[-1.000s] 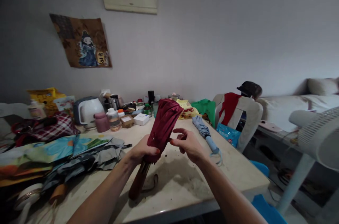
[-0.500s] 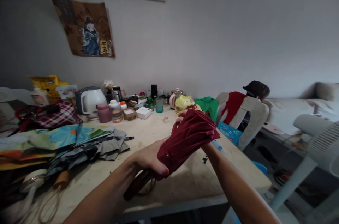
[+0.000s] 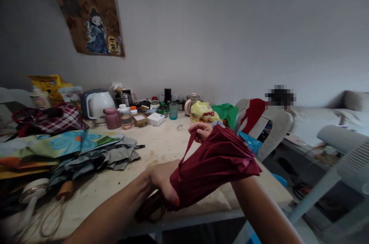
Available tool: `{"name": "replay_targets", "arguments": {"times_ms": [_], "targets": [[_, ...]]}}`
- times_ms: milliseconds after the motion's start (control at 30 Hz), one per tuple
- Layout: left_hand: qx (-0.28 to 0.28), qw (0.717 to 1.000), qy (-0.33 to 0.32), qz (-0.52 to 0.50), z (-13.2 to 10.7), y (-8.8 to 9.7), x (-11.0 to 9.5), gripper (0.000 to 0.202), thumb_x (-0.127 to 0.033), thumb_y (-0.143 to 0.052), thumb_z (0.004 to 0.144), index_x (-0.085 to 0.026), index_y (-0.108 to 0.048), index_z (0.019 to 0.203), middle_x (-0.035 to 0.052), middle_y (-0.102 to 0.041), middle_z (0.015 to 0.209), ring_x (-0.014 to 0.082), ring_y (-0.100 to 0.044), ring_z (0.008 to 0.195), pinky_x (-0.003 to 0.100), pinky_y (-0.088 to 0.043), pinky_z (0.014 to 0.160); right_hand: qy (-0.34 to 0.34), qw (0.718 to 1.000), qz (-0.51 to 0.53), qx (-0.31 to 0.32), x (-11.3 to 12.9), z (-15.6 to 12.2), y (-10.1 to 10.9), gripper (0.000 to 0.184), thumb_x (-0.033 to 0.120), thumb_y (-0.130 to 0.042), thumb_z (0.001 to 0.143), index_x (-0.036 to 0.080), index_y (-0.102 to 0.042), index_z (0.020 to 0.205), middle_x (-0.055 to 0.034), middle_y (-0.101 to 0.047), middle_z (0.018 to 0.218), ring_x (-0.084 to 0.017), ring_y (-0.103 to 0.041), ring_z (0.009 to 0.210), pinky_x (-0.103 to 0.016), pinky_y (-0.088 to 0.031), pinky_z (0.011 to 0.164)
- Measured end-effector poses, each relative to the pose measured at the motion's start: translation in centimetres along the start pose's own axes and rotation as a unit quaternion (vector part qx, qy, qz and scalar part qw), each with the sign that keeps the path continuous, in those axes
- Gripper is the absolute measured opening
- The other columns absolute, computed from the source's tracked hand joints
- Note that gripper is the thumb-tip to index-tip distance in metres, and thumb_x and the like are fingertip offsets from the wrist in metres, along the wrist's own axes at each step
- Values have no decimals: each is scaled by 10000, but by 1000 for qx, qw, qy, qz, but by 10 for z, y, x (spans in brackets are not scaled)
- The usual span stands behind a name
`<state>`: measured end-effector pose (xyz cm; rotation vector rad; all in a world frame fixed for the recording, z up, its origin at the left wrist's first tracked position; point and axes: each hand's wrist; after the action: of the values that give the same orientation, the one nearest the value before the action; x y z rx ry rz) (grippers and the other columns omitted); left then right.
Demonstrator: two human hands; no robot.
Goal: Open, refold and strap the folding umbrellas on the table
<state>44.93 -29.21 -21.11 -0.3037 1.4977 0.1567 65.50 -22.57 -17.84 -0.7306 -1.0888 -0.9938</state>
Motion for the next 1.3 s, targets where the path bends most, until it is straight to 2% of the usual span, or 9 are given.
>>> {"name": "replay_targets", "arguments": {"times_ms": [167,367,500,567,700,833,967,1067,1300], "targets": [[31,999,-11,-36,9,-10,5,547,-149,-860,353,-97,-703,875,32,-690,743,161,-607,636,260,-523,581,-26,984,66,163,11,9,-10,167,237,-695,721,98,-709,812,-61,-635,730,-116,-549,600,-232,-421,531],[66,996,1,-52,7,-8,6,668,-141,-884,339,-96,-686,975,36,-702,761,136,-595,575,210,-504,496,4,974,128,186,17,23,-16,136,239,-689,706,135,-665,791,-20,-588,677,-123,-540,619,-253,-433,585],[48,996,-2,-71,6,-8,6,599,-150,-878,362,-99,-696,930,34,-697,735,144,-606,592,218,-515,515,-62,953,63,291,23,25,-9,467,462,-782,600,106,-691,889,35,-482,560,-52,-343,445,-180,-251,408],[37,997,-7,-72,6,-9,6,534,-112,-858,353,-107,-703,864,22,-696,723,135,-599,594,219,-523,538,-68,954,32,289,32,28,-4,576,581,-779,577,94,-704,876,47,-460,524,-33,-276,408,-174,-183,375],[47,997,12,-65,6,-10,7,403,-72,-831,339,-101,-673,708,7,-666,641,126,-567,533,214,-499,466,-60,966,-89,236,65,36,-2,406,452,-830,598,119,-726,806,-8,-614,619,-68,-464,493,-189,-346,456],[67,996,27,-49,6,-6,12,409,-133,-856,362,-97,-671,725,21,-669,641,156,-597,560,232,-511,480,6,897,-323,303,107,40,-10,270,348,-728,747,154,-758,933,-50,-688,799,-139,-608,702,-253,-467,634],[72,997,-12,-28,7,-2,13,380,-138,-838,377,-98,-688,723,24,-671,663,173,-619,653,252,-538,587,225,802,-515,200,128,36,-17,232,302,-551,877,209,-744,788,-56,-674,801,-167,-591,771,-333,-458,773],[68,997,-15,-37,8,-4,9,374,-115,-821,367,-97,-695,719,13,-661,638,156,-595,610,241,-521,546,329,771,-540,80,128,31,-24,209,294,-553,887,240,-708,757,-43,-686,785,-177,-578,770,-402,-423,879],[85,995,39,-33,6,-12,3,333,-106,-815,363,-101,-663,660,12,-650,585,148,-561,478,229,-477,389,297,886,-355,-11,75,41,-46,298,455,-725,738,198,-637,616,-26,-618,619,-154,-554,623,-321,-465,630]]}}
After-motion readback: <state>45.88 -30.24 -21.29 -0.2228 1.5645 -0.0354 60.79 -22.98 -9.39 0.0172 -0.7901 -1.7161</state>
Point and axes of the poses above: each hand's wrist, its own z-axis towards the middle knuckle, its own y-axis out of the back of the hand, x = y × z
